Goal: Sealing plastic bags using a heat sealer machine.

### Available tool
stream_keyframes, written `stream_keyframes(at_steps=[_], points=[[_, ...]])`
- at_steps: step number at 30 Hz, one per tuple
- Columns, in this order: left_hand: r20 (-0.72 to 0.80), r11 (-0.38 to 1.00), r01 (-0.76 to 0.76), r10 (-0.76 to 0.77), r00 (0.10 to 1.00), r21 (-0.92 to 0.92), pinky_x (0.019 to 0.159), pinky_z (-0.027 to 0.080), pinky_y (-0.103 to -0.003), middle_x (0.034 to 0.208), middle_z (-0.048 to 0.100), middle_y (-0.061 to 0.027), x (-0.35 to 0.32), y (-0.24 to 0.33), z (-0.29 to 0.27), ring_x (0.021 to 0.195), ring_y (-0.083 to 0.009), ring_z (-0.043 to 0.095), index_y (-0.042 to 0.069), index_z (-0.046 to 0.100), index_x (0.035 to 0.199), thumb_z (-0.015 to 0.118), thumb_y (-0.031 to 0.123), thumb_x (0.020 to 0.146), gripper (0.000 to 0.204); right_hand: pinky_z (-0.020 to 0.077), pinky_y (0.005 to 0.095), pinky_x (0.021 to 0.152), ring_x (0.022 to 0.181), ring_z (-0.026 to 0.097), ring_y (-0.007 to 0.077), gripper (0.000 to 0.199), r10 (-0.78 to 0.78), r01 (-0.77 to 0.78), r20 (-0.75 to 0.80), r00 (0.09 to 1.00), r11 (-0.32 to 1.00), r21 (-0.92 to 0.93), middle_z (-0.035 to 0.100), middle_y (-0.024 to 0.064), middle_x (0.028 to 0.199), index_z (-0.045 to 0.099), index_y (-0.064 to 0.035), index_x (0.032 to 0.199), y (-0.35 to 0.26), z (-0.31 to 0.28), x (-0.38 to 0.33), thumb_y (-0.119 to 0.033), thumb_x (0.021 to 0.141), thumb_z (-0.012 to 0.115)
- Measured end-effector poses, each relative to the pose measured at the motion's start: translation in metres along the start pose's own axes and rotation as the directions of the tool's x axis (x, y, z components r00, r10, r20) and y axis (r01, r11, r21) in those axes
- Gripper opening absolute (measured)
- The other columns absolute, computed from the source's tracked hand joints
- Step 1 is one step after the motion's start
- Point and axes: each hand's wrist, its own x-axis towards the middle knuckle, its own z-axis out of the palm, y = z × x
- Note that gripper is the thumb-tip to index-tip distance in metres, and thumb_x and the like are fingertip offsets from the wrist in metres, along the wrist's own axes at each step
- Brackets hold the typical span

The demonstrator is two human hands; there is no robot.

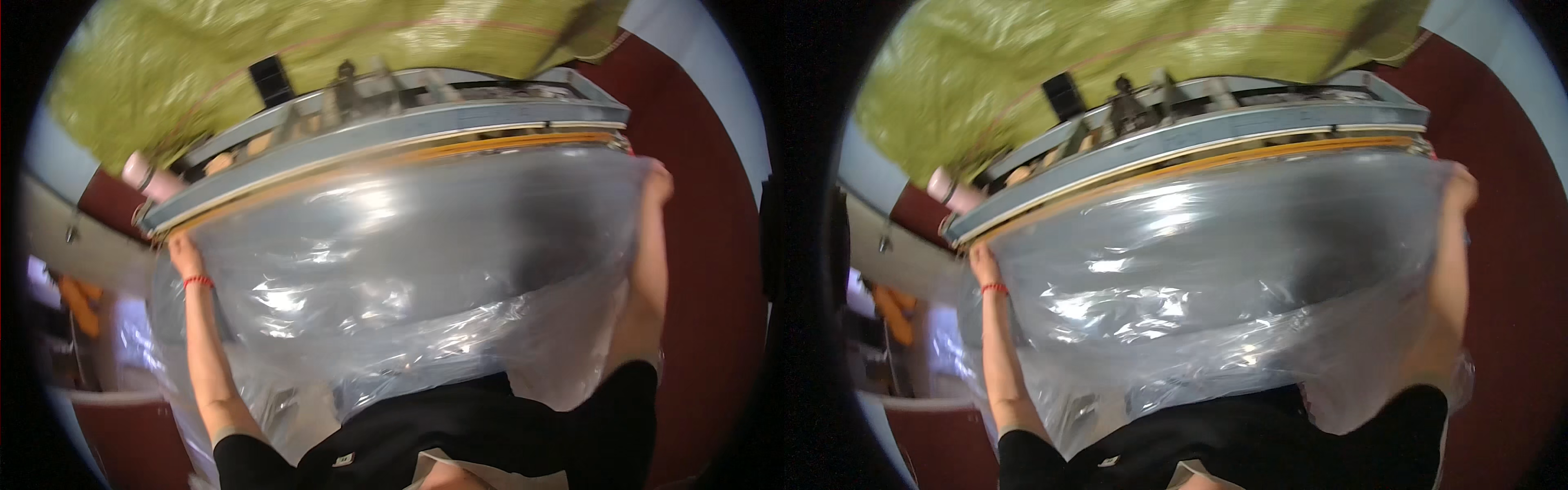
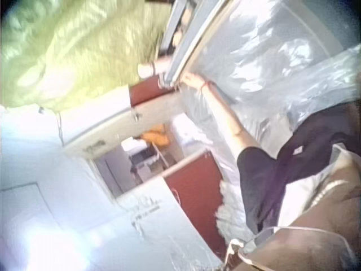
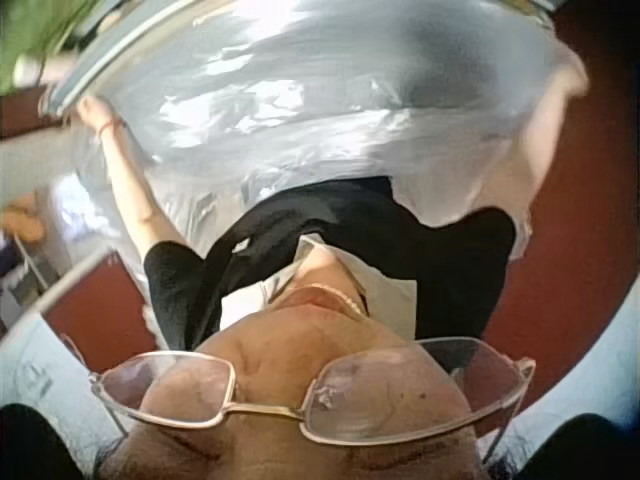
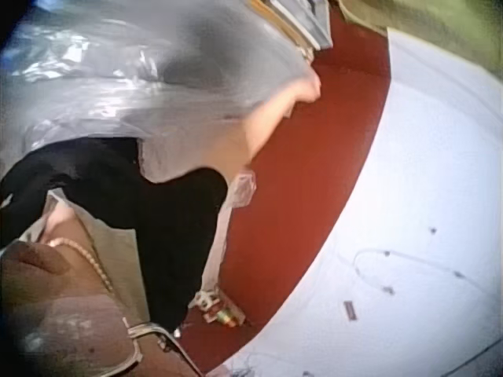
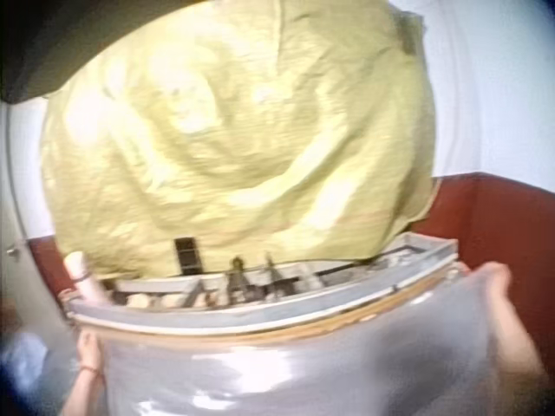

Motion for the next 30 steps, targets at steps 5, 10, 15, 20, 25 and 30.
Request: stream_keyframes(at_steps=[5, 10, 15, 20, 25, 30], points=[[-0.119, 0.976, -0.152, 0.171, 0.978, 0.158, 0.049, 0.033, -0.02, 0.061, 0.044, 0.003, 0.081, -0.094, -0.044, 0.054, -0.0063, 0.038, 0.005, 0.05, 0.072, 0.052, 0.017, 0.082, 0.016, 0.0411, 0.0261, 0.058, 0.06, 0.049, 0.0106, 0.02, 0.03, -0.024, -0.003, 1.0, 0.828, 0.561, 0.055, 0.0029, 0.066, 0.057, -0.0019, 0.078, -0.053, 0.084, -0.03, -0.022, 0.08, 0.058], [-0.058, 0.984, -0.174, 0.176, 0.983, 0.033, 0.05, 0.031, -0.019, 0.062, 0.043, 0.0052, 0.091, -0.09, -0.005, 0.056, -0.0056, 0.037, 0.007, 0.049, 0.068, 0.055, 0.016, 0.081, 0.017, 0.0412, 0.0236, 0.059, 0.061, 0.05, 0.0082, 0.018, 0.037, -0.053, 0.038, 0.999, 0.753, 0.655, 0.057, 0.0031, 0.068, 0.058, -0.0017, 0.078, -0.034, 0.103, -0.005, -0.019, 0.078, 0.062], [-0.06, 0.983, -0.16, 0.155, 0.986, -0.086, 0.051, 0.03, -0.018, 0.062, 0.044, 0.0053, 0.092, -0.094, -0.014, 0.057, -0.0048, 0.038, 0.008, 0.049, 0.066, 0.057, 0.016, 0.081, 0.018, 0.0436, 0.026, 0.06, 0.061, 0.055, 0.0124, 0.018, 0.084, -0.037, -0.051, 0.995, 0.801, 0.598, 0.055, 0.0028, 0.062, 0.053, -0.0024, 0.07, -0.04, 0.116, -0.01, -0.015, 0.073, 0.066], [-0.067, 0.994, -0.107, 0.106, 0.992, -0.016, 0.041, 0.026, -0.019, 0.053, 0.042, 0.0052, 0.097, -0.094, -0.043, 0.046, -0.0041, 0.036, 0.01, 0.046, 0.06, 0.056, 0.02, 0.081, 0.026, 0.0417, 0.025, 0.044, 0.049, 0.051, 0.0129, 0.013, 0.14, -0.196, 0.137, 0.981, 0.64, 0.743, 0.054, 0.0057, 0.063, 0.049, -0.002, 0.084, -0.043, 0.107, -0.001, -0.012, 0.079, 0.056], [-0.221, 0.992, -0.073, 0.048, 0.974, -0.104, 0.036, 0.025, -0.021, 0.05, 0.039, 0.0047, 0.073, -0.065, -0.006, 0.041, -0.0061, 0.036, 0.011, 0.044, 0.057, 0.051, 0.009, 0.076, 0.02, 0.041, 0.0238, 0.04, 0.047, 0.049, 0.0117, 0.015, 0.159, -0.184, 0.106, 0.982, 0.644, 0.743, 0.054, 0.0085, 0.067, 0.043, -0.0005, 0.095, -0.056, 0.086, -0.013, -0.008, 0.084, 0.048], [-0.015, 0.989, 0.019, -0.021, 1.0, -0.145, 0.045, 0.035, -0.019, 0.065, 0.048, 0.0017, 0.066, -0.056, -0.022, 0.053, -0.0065, 0.044, 0.007, 0.05, 0.081, 0.051, 0.01, 0.079, 0.004, 0.0439, 0.022, 0.047, 0.062, 0.055, 0.0124, 0.024, 0.1, -0.166, 0.132, 0.986, 0.58, 0.798, 0.058, 0.0084, 0.076, 0.048, 0.0003, 0.098, -0.059, 0.078, -0.019, -0.016, 0.082, 0.055]])
